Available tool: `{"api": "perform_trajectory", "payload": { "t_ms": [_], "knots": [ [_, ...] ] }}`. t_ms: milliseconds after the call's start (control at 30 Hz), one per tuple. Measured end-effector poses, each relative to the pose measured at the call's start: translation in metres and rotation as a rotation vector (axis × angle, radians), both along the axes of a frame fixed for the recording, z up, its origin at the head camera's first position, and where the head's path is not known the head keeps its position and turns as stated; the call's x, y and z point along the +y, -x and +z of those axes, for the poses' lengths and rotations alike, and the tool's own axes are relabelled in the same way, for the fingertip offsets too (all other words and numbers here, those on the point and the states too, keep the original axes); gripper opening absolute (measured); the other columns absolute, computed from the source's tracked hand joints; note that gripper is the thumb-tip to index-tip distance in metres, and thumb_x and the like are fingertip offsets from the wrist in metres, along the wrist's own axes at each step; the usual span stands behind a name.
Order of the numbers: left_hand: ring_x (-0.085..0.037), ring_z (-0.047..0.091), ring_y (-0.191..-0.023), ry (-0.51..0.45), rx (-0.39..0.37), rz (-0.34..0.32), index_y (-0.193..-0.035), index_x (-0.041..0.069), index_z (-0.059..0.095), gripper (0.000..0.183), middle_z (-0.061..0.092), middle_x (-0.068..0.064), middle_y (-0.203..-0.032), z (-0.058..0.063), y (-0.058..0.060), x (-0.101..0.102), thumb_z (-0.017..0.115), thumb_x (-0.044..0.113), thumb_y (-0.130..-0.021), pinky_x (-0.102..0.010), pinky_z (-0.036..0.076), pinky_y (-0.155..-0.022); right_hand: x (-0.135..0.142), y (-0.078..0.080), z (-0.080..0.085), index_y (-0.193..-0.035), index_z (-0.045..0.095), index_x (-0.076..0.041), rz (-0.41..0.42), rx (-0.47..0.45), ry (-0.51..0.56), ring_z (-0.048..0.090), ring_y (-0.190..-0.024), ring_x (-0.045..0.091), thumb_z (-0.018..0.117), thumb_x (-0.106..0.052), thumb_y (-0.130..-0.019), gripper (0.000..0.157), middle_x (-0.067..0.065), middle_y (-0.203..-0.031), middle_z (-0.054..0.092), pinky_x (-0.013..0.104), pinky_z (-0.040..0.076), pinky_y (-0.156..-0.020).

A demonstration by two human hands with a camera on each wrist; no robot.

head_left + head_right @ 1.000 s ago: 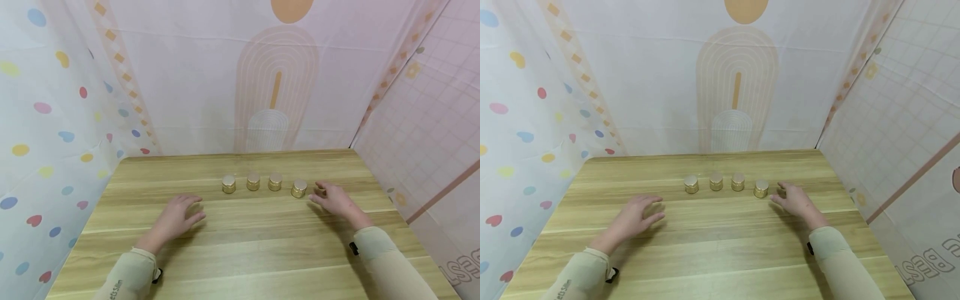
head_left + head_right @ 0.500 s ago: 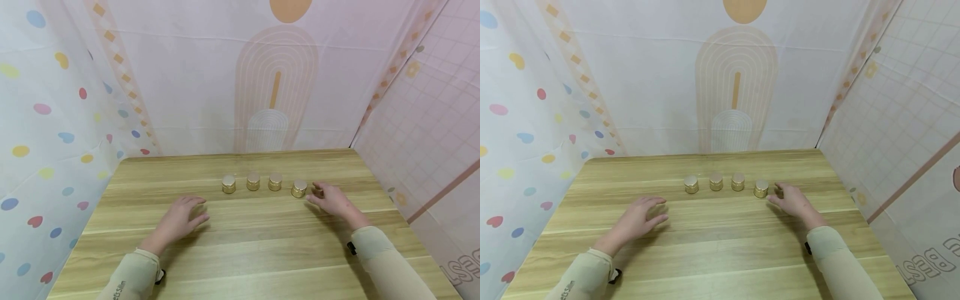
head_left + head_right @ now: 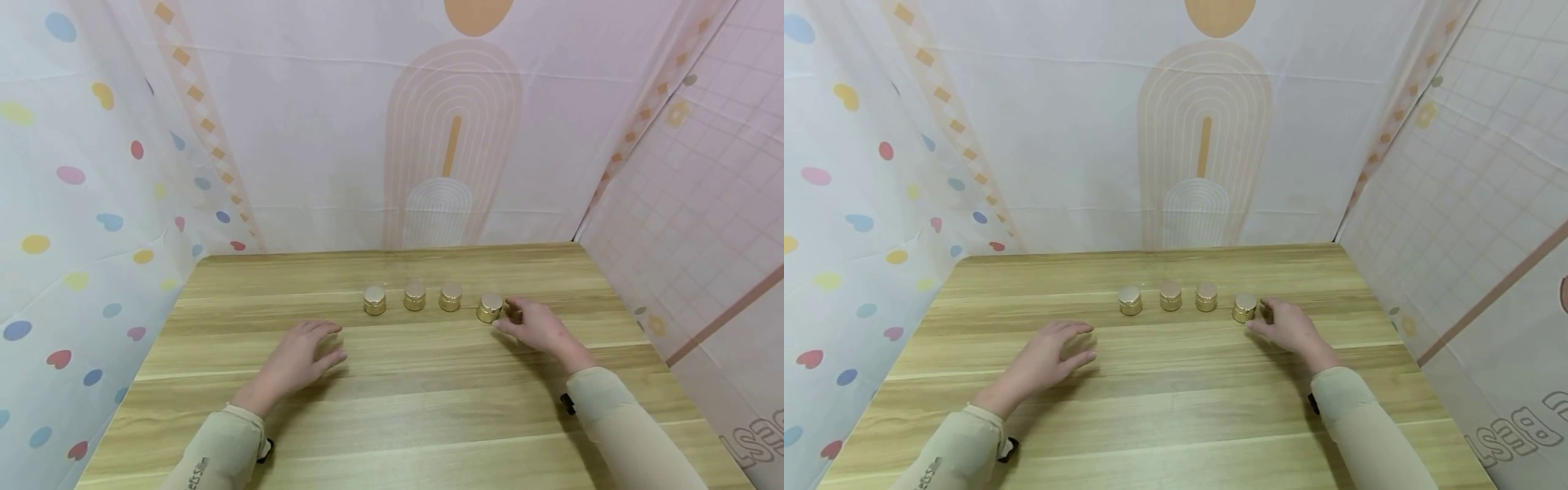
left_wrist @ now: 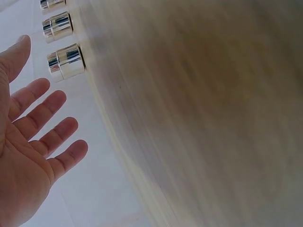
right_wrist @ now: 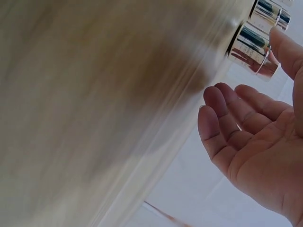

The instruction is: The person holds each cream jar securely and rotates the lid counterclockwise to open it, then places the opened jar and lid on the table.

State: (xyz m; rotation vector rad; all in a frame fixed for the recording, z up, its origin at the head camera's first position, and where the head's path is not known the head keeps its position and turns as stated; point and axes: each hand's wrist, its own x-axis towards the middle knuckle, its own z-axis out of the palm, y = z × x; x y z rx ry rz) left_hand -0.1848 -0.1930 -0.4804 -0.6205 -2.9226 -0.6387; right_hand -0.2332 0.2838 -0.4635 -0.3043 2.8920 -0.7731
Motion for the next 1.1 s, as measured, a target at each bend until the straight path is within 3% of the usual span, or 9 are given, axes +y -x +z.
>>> {"api": "perform_trajectory", "payload": {
  "t_ms": [433, 533, 633, 800, 900, 1100],
  "knots": [
    [-0.039, 0.058, -0.139, -0.013, 0.007, -0.019, -0.142, 0.008, 0.066, 0.055, 0.067, -0.015, -0.145, 0.002, -0.004, 0.007, 0.078, 0.039, -0.098, -0.062, 0.045, -0.12, -0.008, 0.006, -0.006, -0.153, 0.049, 0.008, -0.022, 0.003, -0.033, 0.07, -0.121, 0.044, 0.074, -0.046, -0.1, 0.08, 0.031, -0.136, 0.069, 0.06, 0.058, -0.104],
    [-0.039, 0.058, -0.139, -0.018, 0.008, -0.023, -0.141, 0.008, 0.066, 0.055, 0.067, -0.015, -0.144, 0.002, -0.005, 0.009, 0.079, 0.039, -0.098, -0.062, 0.044, -0.12, -0.01, 0.007, -0.007, -0.148, 0.056, 0.005, -0.028, 0.016, -0.04, 0.073, -0.111, 0.037, 0.075, -0.047, -0.099, 0.074, 0.024, -0.124, 0.075, 0.057, 0.061, -0.098],
    [-0.039, 0.057, -0.139, -0.02, 0.0, -0.021, -0.142, 0.008, 0.066, 0.055, 0.067, -0.015, -0.145, 0.002, -0.007, 0.01, 0.078, 0.038, -0.098, -0.063, 0.044, -0.12, -0.013, 0.007, -0.008, -0.133, 0.066, 0.001, -0.025, 0.033, -0.043, 0.071, -0.094, 0.027, 0.077, -0.046, -0.098, 0.059, 0.015, -0.106, 0.076, 0.048, 0.061, -0.083],
    [-0.039, 0.057, -0.139, -0.023, -0.008, -0.018, -0.143, 0.008, 0.066, 0.056, 0.067, -0.015, -0.146, 0.003, -0.008, 0.013, 0.078, 0.039, -0.098, -0.062, 0.045, -0.119, -0.016, 0.009, -0.009, -0.111, 0.067, -0.007, -0.037, 0.036, -0.047, 0.06, -0.076, 0.019, 0.078, -0.046, -0.097, 0.043, 0.005, -0.087, 0.069, 0.033, 0.049, -0.066],
    [-0.039, 0.058, -0.138, -0.03, 0.0, -0.025, -0.143, 0.008, 0.066, 0.056, 0.067, -0.015, -0.145, 0.004, -0.008, 0.015, 0.078, 0.039, -0.098, -0.062, 0.046, -0.119, -0.018, 0.01, -0.009, -0.114, 0.067, -0.007, -0.056, 0.03, -0.049, 0.06, -0.076, 0.019, 0.077, -0.046, -0.097, 0.044, 0.005, -0.088, 0.07, 0.033, 0.049, -0.066],
    [-0.039, 0.059, -0.137, -0.022, 0.019, -0.039, -0.142, 0.007, 0.066, 0.056, 0.068, -0.015, -0.144, 0.005, -0.008, 0.017, 0.078, 0.039, -0.098, -0.061, 0.046, -0.118, -0.021, 0.013, -0.01, -0.123, 0.067, -0.002, -0.083, 0.032, -0.037, 0.069, -0.09, 0.024, 0.077, -0.044, -0.098, 0.05, 0.012, -0.103, 0.076, 0.044, 0.059, -0.08]
  ]
}}
